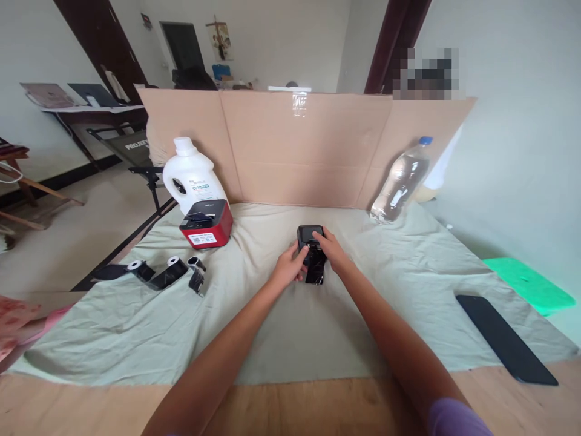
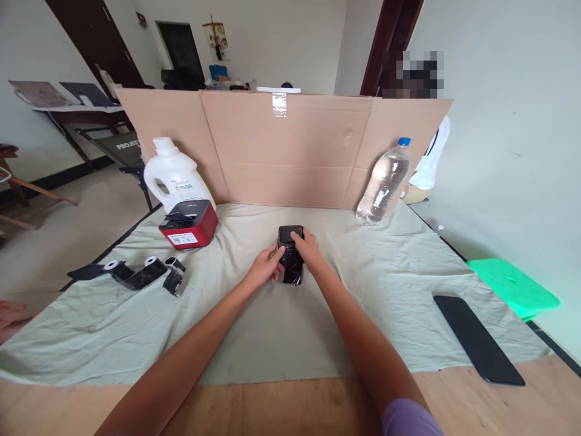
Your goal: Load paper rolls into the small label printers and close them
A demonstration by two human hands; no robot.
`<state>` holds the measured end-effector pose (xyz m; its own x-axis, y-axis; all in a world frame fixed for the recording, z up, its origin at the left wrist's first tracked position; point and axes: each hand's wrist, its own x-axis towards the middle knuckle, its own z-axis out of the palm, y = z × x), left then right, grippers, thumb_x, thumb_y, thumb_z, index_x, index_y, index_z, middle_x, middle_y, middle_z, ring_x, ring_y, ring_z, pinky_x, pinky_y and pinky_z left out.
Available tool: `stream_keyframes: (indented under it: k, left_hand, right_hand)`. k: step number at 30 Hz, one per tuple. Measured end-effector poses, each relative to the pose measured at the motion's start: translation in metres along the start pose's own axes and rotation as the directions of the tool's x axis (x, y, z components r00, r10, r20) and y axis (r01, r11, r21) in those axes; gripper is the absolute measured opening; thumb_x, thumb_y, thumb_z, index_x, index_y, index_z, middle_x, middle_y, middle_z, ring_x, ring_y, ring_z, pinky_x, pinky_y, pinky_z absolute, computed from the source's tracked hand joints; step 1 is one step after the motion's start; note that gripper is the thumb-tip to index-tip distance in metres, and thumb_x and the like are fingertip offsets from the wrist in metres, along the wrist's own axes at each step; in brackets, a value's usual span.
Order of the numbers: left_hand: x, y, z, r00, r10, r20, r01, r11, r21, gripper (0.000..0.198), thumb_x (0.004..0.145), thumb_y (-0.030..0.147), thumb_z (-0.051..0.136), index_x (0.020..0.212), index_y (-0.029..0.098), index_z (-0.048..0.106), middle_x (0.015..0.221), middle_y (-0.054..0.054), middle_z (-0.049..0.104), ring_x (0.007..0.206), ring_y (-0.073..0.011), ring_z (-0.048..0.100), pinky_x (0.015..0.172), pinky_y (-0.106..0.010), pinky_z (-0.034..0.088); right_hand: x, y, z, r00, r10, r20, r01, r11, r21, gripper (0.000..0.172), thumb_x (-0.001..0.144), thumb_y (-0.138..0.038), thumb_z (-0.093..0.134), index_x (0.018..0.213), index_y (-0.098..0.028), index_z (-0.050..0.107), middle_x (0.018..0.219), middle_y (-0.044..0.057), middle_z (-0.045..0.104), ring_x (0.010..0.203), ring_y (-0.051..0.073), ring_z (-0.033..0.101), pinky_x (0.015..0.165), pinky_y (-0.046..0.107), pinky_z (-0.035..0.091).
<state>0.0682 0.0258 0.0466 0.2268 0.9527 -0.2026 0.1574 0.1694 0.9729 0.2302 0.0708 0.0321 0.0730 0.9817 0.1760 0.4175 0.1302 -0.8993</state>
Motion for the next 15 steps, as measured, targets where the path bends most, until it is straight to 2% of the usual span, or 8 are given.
stream_keyframes:
  k: [3, 6, 8, 11, 13, 15]
  left_hand:
    - [0.006, 0.016, 0.031, 0.995, 0.080, 0.051, -0.081, 0.997, 0.006, 0.084, 0.092, 0.059, 0.054, 0.159, 0.017, 0.025, 0.054, 0.003, 0.064, 0.035, -0.0110, 0.053, 0.038, -0.018, 0.038]
    - [0.021, 0.034, 0.082, 0.982, 0.134, 0.133, -0.140, 0.990, 0.035, 0.081, 0.093, 0.055, 0.055, 0.159, 0.021, 0.023, 0.059, 0.002, 0.068, 0.038, -0.0117, 0.055, 0.039, -0.019, 0.040]
    - [0.034, 0.043, 0.122, 0.972, 0.140, 0.189, -0.149, 0.988, 0.038, 0.082, 0.092, 0.050, 0.058, 0.160, 0.022, 0.022, 0.062, 0.001, 0.068, 0.038, -0.0116, 0.054, 0.039, -0.020, 0.041]
    - [0.053, 0.050, 0.183, 0.959, 0.119, 0.256, -0.120, 0.993, -0.012, 0.086, 0.089, 0.039, 0.064, 0.160, 0.022, 0.019, 0.062, 0.002, 0.067, 0.037, -0.0102, 0.050, 0.039, -0.019, 0.040]
    - [0.065, 0.050, 0.218, 0.955, 0.090, 0.283, -0.077, 0.995, -0.057, 0.086, 0.088, 0.033, 0.066, 0.159, 0.021, 0.020, 0.060, 0.003, 0.065, 0.037, -0.0093, 0.048, 0.039, -0.019, 0.038]
    - [0.076, 0.047, 0.246, 0.953, 0.054, 0.299, -0.030, 0.996, -0.084, 0.079, 0.087, 0.030, 0.066, 0.156, 0.021, 0.027, 0.058, 0.003, 0.063, 0.035, -0.0084, 0.045, 0.039, -0.018, 0.036]
  right_hand:
    - [-0.007, -0.001, -0.045, 0.971, 0.183, -0.153, -0.147, 0.964, 0.220, 0.059, 0.082, -0.057, 0.062, 0.132, -0.026, 0.061, 0.139, 0.008, 0.061, 0.130, 0.027, 0.054, 0.110, 0.043, 0.043]
    - [-0.011, 0.008, -0.102, 0.935, 0.226, -0.273, -0.123, 0.930, 0.346, 0.062, 0.078, -0.055, 0.067, 0.132, -0.025, 0.061, 0.139, 0.005, 0.062, 0.131, 0.025, 0.054, 0.113, 0.042, 0.040]
    - [-0.011, 0.021, -0.141, 0.910, 0.235, -0.341, -0.100, 0.924, 0.369, 0.059, 0.077, -0.053, 0.067, 0.129, -0.025, 0.064, 0.128, 0.004, 0.069, 0.122, 0.024, 0.061, 0.106, 0.040, 0.047]
    - [-0.009, 0.047, -0.192, 0.882, 0.272, -0.385, -0.115, 0.916, 0.384, 0.050, 0.077, -0.050, 0.066, 0.118, -0.022, 0.068, 0.105, 0.003, 0.075, 0.100, 0.023, 0.070, 0.087, 0.035, 0.056]
    - [-0.006, 0.064, -0.218, 0.869, 0.310, -0.385, -0.152, 0.909, 0.388, 0.043, 0.077, -0.050, 0.065, 0.108, -0.020, 0.070, 0.090, 0.003, 0.075, 0.085, 0.022, 0.070, 0.074, 0.032, 0.058]
    - [-0.003, 0.077, -0.238, 0.857, 0.351, -0.376, -0.199, 0.900, 0.388, 0.039, 0.077, -0.050, 0.065, 0.100, -0.019, 0.069, 0.078, 0.002, 0.073, 0.073, 0.021, 0.068, 0.065, 0.031, 0.056]
